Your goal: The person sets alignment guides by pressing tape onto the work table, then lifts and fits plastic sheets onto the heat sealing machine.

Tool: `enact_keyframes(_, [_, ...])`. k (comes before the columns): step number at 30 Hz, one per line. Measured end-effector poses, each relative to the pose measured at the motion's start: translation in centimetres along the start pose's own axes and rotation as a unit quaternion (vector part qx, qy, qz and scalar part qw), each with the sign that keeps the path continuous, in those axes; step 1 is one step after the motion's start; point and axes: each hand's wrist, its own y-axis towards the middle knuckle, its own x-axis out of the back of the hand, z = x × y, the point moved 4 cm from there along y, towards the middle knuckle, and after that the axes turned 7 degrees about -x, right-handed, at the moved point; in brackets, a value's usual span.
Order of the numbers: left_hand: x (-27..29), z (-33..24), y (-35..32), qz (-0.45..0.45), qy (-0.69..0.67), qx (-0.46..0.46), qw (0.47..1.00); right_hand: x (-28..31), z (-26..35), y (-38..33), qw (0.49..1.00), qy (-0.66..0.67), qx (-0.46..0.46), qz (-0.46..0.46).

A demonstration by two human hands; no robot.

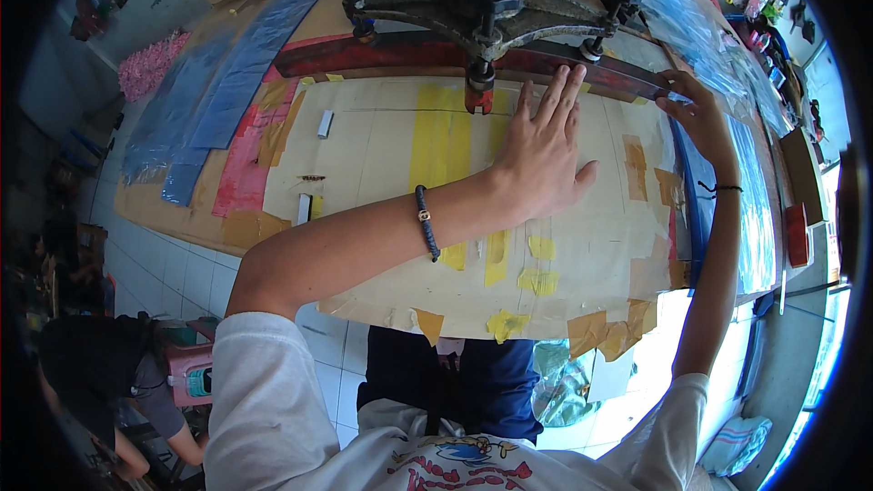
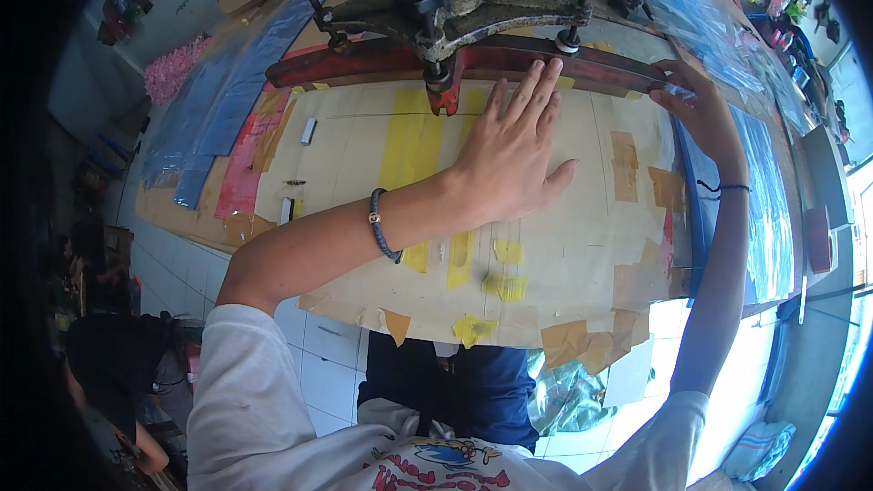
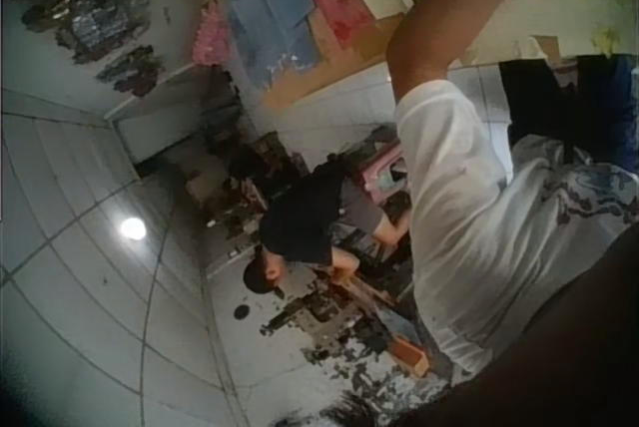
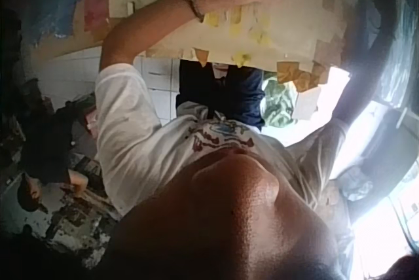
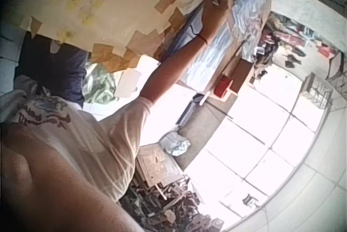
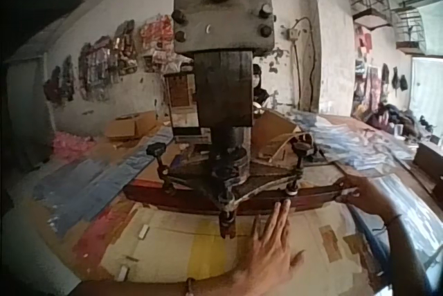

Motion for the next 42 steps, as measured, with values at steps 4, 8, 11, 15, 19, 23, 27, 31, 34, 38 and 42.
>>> enact_keyframes(4, [-0.1, -0.1, 0.1, 0.007, 0.002, 0.001, 1.000, 0.1, -0.1, -0.1, 1.000, -0.010, 0.002, -0.007])
enact_keyframes(8, [-0.1, -0.2, 0.1, 0.013, 0.005, 0.005, 1.000, 0.2, 0.1, -0.1, 1.000, -0.006, 0.001, -0.004])
enact_keyframes(11, [-0.1, -0.1, 0.1, 0.009, 0.003, 0.004, 1.000, 0.3, 0.1, -0.2, 1.000, -0.008, -0.005, -0.001])
enact_keyframes(15, [0.0, 0.0, -0.1, 0.004, 0.011, 0.006, 1.000, 0.0, 0.6, -0.2, 1.000, -0.009, 0.002, -0.003])
enact_keyframes(19, [0.1, -0.3, 0.1, -0.005, 0.026, -0.001, 1.000, 0.0, -0.4, 0.0, 1.000, 0.004, 0.010, -0.009])
enact_keyframes(23, [0.5, -0.3, 0.2, 0.014, 0.037, -0.002, 0.999, 0.0, -1.0, 0.3, 0.999, 0.019, 0.020, -0.018])
enact_keyframes(27, [0.6, -0.6, 0.4, 0.003, 0.046, -0.011, 0.999, 0.1, -0.9, 0.3, 0.999, -0.012, 0.032, -0.023])
enact_keyframes(31, [0.7, -0.4, 0.4, 0.017, 0.050, -0.009, 0.999, 0.1, 0.0, -0.2, 0.999, -0.008, 0.035, -0.028])
enact_keyframes(34, [0.8, -0.6, 0.6, 0.018, 0.043, -0.010, 0.999, 0.3, 0.0, -0.2, 0.999, -0.011, 0.036, -0.028])
enact_keyframes(38, [1.1, -0.6, 0.7, 0.041, 0.053, -0.001, 0.998, 0.3, 0.2, -0.2, 0.998, -0.007, 0.048, -0.031])
enact_keyframes(42, [0.7, -0.3, 0.6, 0.051, 0.061, 0.005, 0.997, 0.2, 0.3, -0.3, 0.998, -0.018, 0.055, -0.036])
